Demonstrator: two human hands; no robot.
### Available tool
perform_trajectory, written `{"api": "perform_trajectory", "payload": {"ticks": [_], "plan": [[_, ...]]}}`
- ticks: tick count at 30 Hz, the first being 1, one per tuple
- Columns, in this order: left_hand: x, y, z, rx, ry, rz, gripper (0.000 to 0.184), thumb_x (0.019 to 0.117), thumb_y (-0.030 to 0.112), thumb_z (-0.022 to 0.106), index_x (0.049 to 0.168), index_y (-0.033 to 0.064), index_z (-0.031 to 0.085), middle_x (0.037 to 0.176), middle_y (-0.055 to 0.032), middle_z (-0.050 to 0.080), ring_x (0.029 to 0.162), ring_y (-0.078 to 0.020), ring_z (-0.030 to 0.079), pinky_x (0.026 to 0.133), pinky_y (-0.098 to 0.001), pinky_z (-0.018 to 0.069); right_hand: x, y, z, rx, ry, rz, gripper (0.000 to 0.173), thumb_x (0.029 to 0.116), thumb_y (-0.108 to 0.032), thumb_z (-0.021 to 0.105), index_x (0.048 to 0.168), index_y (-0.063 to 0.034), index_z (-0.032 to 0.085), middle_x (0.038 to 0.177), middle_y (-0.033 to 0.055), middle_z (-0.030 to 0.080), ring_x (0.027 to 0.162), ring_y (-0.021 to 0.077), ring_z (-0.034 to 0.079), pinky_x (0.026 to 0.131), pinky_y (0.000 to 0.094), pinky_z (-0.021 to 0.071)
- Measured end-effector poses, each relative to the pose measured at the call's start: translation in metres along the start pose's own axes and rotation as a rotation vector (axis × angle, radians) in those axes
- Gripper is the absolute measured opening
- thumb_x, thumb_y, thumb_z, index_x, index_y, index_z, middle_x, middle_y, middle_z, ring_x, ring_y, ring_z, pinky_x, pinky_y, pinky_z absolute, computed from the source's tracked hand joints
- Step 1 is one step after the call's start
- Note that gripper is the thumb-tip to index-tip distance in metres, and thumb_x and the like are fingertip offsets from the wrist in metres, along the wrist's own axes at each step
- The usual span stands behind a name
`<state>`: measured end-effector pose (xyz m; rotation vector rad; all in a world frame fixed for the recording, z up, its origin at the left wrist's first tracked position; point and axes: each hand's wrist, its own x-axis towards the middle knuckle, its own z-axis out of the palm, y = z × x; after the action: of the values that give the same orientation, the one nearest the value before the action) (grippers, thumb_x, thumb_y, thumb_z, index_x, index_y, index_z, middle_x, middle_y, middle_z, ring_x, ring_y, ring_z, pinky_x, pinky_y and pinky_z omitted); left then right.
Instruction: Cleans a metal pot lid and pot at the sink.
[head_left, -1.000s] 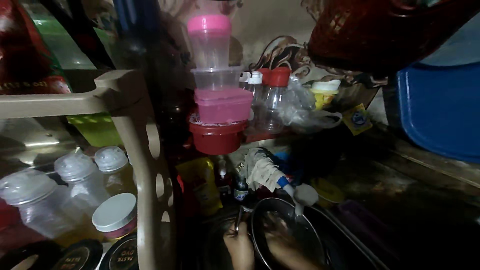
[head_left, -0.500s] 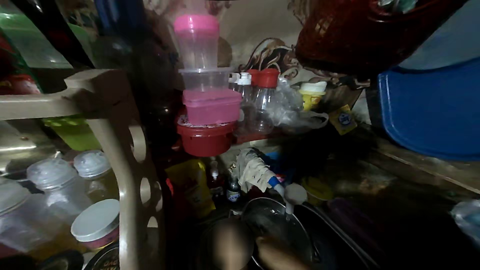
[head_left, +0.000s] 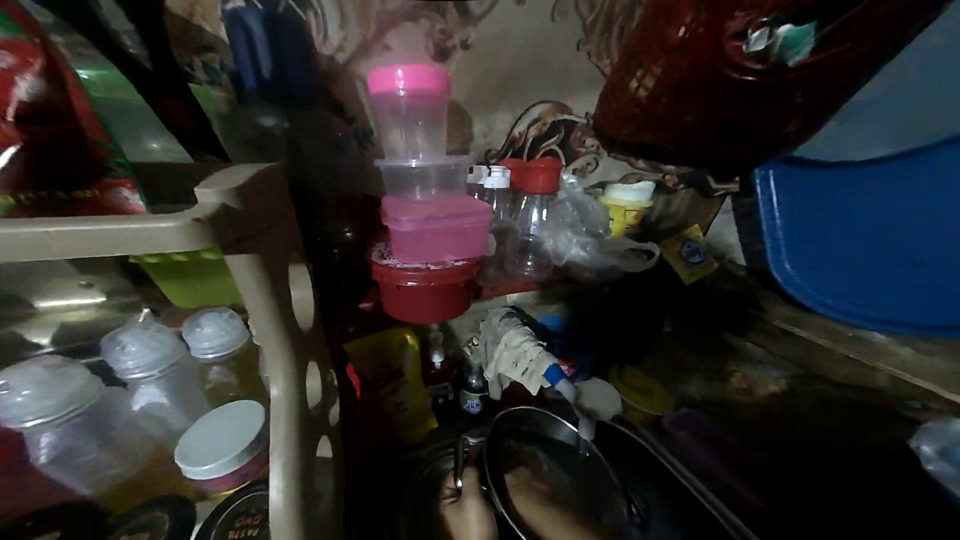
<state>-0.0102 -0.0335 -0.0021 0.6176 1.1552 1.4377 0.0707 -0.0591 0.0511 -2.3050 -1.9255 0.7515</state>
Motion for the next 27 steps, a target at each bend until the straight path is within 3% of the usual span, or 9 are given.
{"api": "perform_trajectory", "payload": {"ticks": [3, 6, 11, 13, 16, 19, 22, 25, 27], "plan": [[-0.004, 0.001, -0.004, -0.016, 0.005, -0.017, 0.026, 0.0989, 0.001, 0.055, 0.073, 0.0021, 0.059, 0.058, -0.0010, 0.058, 0.050, -0.0064, 0.055, 0.051, -0.0228, 0.0496, 0.029, 0.025, 0.007, -0.279, -0.004, 0.041, 0.041, 0.1063, -0.015, 0.044, 0.140, 0.0042, 0.057, 0.152, 0.0240, 0.050, 0.149, 0.0443, 0.034, 0.121, 0.0637, 0.0228], [-0.005, 0.001, 0.002, -0.060, 0.026, 0.000, 0.025, 0.0987, 0.000, 0.056, 0.075, -0.0008, 0.064, 0.064, -0.0035, 0.064, 0.055, -0.0069, 0.060, 0.054, -0.0230, 0.0526, 0.014, 0.050, -0.004, -0.319, -0.055, 0.052, 0.044, 0.1059, -0.026, 0.047, 0.135, 0.0051, 0.061, 0.147, 0.0265, 0.053, 0.143, 0.0472, 0.039, 0.118, 0.0671, 0.0230], [0.015, -0.024, 0.004, 0.002, 0.074, 0.086, 0.021, 0.0961, 0.008, 0.065, 0.077, 0.0001, 0.067, 0.067, -0.0033, 0.066, 0.057, -0.0072, 0.062, 0.056, -0.0252, 0.0552, -0.016, 0.061, 0.007, 0.094, -0.121, 0.095, 0.046, 0.0998, -0.036, 0.061, 0.124, 0.0028, 0.068, 0.125, 0.0252, 0.067, 0.120, 0.0417, 0.062, 0.104, 0.0626, 0.0454], [0.016, -0.022, 0.005, 0.025, 0.089, 0.088, 0.024, 0.0939, 0.012, 0.071, 0.074, 0.0007, 0.068, 0.065, -0.0045, 0.066, 0.057, -0.0087, 0.061, 0.056, -0.0279, 0.0539, -0.008, 0.049, 0.020, 0.168, -0.139, 0.017, 0.038, 0.1022, -0.031, 0.056, 0.122, -0.0005, 0.068, 0.117, 0.0213, 0.070, 0.112, 0.0370, 0.067, 0.097, 0.0581, 0.0516], [0.005, -0.010, 0.006, 0.028, 0.080, 0.026, 0.029, 0.0979, 0.013, 0.067, 0.072, 0.0011, 0.064, 0.065, -0.0054, 0.063, 0.057, -0.0100, 0.059, 0.057, -0.0289, 0.0525, 0.005, 0.020, -0.006, 0.442, -0.178, 0.094, 0.042, 0.1098, -0.029, 0.043, 0.127, 0.0021, 0.065, 0.122, 0.0232, 0.067, 0.116, 0.0343, 0.064, 0.102, 0.0543, 0.0479], [0.001, -0.011, 0.001, -0.026, 0.017, 0.059, 0.023, 0.0992, 0.005, 0.058, 0.079, -0.0017, 0.067, 0.065, -0.0032, 0.065, 0.058, -0.0073, 0.063, 0.057, -0.0267, 0.0558, 0.026, -0.010, -0.016, 1.361, 0.255, 0.464, 0.030, 0.1110, -0.027, 0.040, 0.095, -0.0065, 0.055, 0.071, 0.0030, 0.046, 0.058, 0.0125, 0.045, 0.053, 0.0274, 0.0422], [-0.002, -0.009, 0.000, -0.082, -0.039, 0.121, 0.022, 0.0956, -0.004, 0.055, 0.078, -0.0037, 0.069, 0.068, -0.0045, 0.070, 0.060, -0.0071, 0.066, 0.059, -0.0251, 0.0574, 0.033, -0.029, -0.028, 1.785, 0.430, 0.600, 0.031, 0.1107, -0.034, 0.041, 0.115, -0.0066, 0.056, 0.094, 0.0100, 0.051, 0.078, 0.0219, 0.051, 0.067, 0.0414, 0.0469], [-0.002, -0.008, 0.005, -0.098, -0.055, 0.164, 0.024, 0.0926, -0.004, 0.056, 0.073, -0.0026, 0.068, 0.068, -0.0061, 0.071, 0.058, -0.0079, 0.066, 0.056, -0.0250, 0.0565, 0.017, -0.038, -0.020, 1.395, 0.443, 0.512, 0.034, 0.1121, -0.030, 0.040, 0.115, -0.0035, 0.061, 0.093, 0.0104, 0.056, 0.077, 0.0189, 0.055, 0.065, 0.0355, 0.0475], [0.000, -0.006, 0.010, -0.074, -0.016, 0.161, 0.025, 0.0925, -0.004, 0.058, 0.069, -0.0010, 0.066, 0.061, -0.0040, 0.066, 0.052, -0.0066, 0.061, 0.051, -0.0237, 0.0527, -0.007, -0.031, -0.010, 1.077, 0.293, 0.329, 0.039, 0.1124, -0.024, 0.038, 0.127, 0.0015, 0.063, 0.119, 0.0190, 0.065, 0.110, 0.0263, 0.062, 0.095, 0.0434, 0.0511]]}}
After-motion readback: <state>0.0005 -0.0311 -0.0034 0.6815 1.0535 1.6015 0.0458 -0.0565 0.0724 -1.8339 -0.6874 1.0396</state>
